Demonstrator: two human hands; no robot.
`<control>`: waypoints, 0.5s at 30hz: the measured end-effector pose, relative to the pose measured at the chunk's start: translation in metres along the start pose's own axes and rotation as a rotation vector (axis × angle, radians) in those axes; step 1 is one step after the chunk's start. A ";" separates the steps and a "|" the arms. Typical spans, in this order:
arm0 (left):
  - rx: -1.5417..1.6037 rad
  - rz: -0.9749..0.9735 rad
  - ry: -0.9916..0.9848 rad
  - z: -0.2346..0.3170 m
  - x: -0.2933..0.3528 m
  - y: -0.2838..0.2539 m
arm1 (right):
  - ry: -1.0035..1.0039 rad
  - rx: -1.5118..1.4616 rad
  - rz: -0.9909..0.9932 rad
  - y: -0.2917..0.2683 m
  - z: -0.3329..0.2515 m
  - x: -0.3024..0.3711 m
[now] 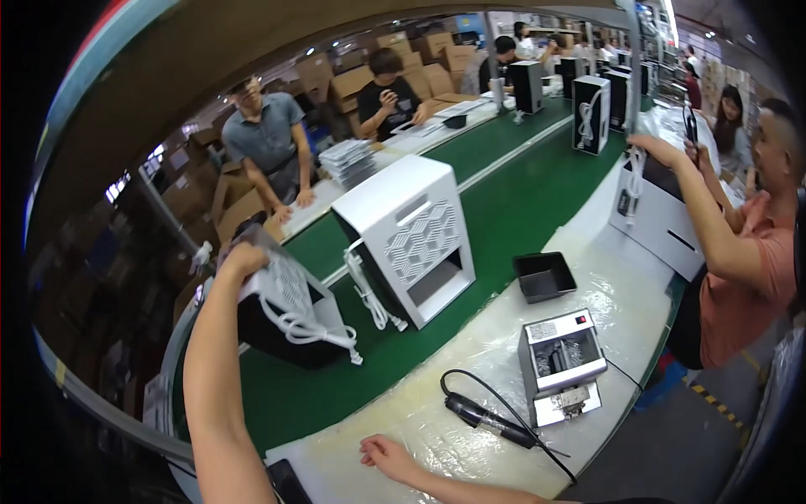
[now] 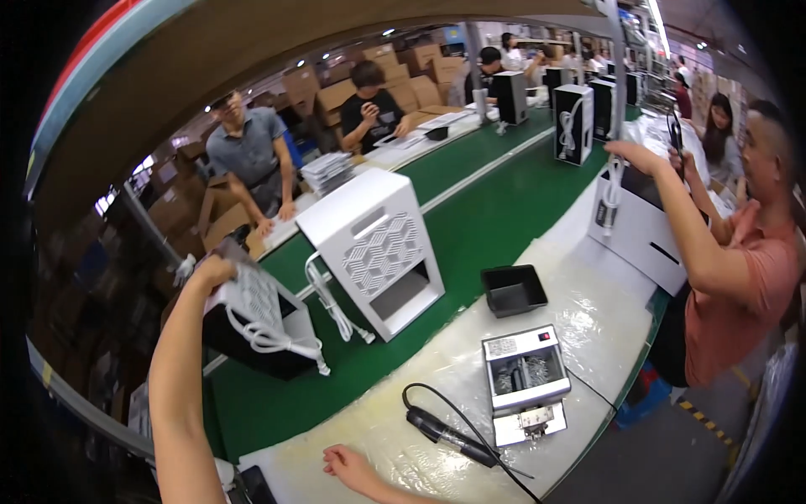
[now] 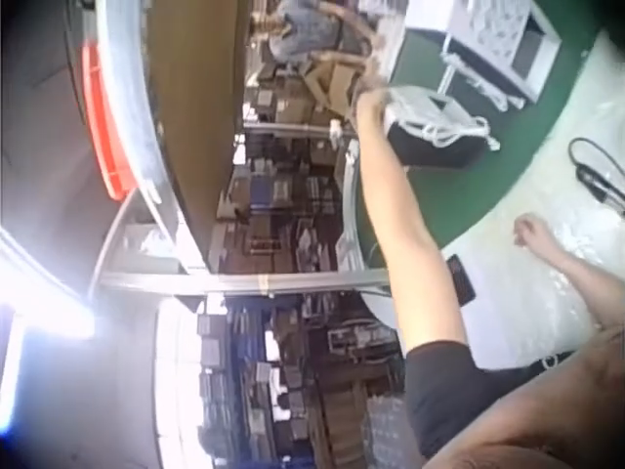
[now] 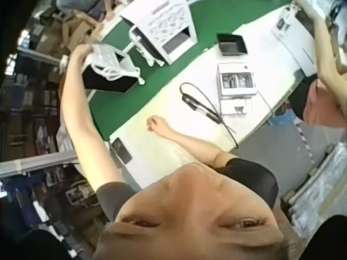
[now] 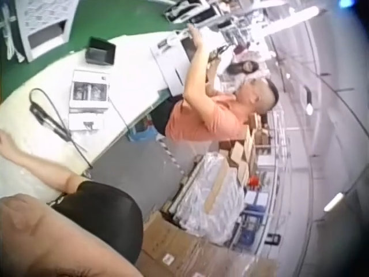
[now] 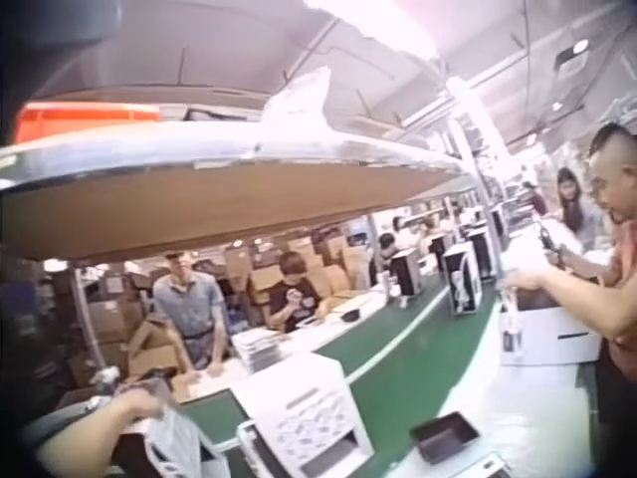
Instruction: Assembling the enclosure and internal components of a white electronic device on a factory assembly line.
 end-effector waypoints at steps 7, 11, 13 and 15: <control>0.193 0.293 -0.084 -0.044 0.052 -0.003 | 0.036 -0.049 -0.027 0.009 0.002 -0.005; 0.194 0.352 0.039 -0.099 0.112 -0.024 | -0.226 -0.164 0.218 -0.012 0.005 -0.004; 0.490 0.253 0.167 -0.088 0.155 -0.023 | -0.311 -0.202 0.387 -0.041 -0.026 0.012; 0.594 0.208 0.104 -0.068 0.228 -0.034 | -0.352 -0.325 0.401 -0.053 -0.036 0.011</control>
Point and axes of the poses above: each hand's wrist, its own x-axis away from the middle knuckle, its own y-axis out of the palm, z = x × y, the point moved 9 cm from there along -x, towards the middle knuckle, and after that the axes turned 14 degrees about -z, right-handed, at the moved point
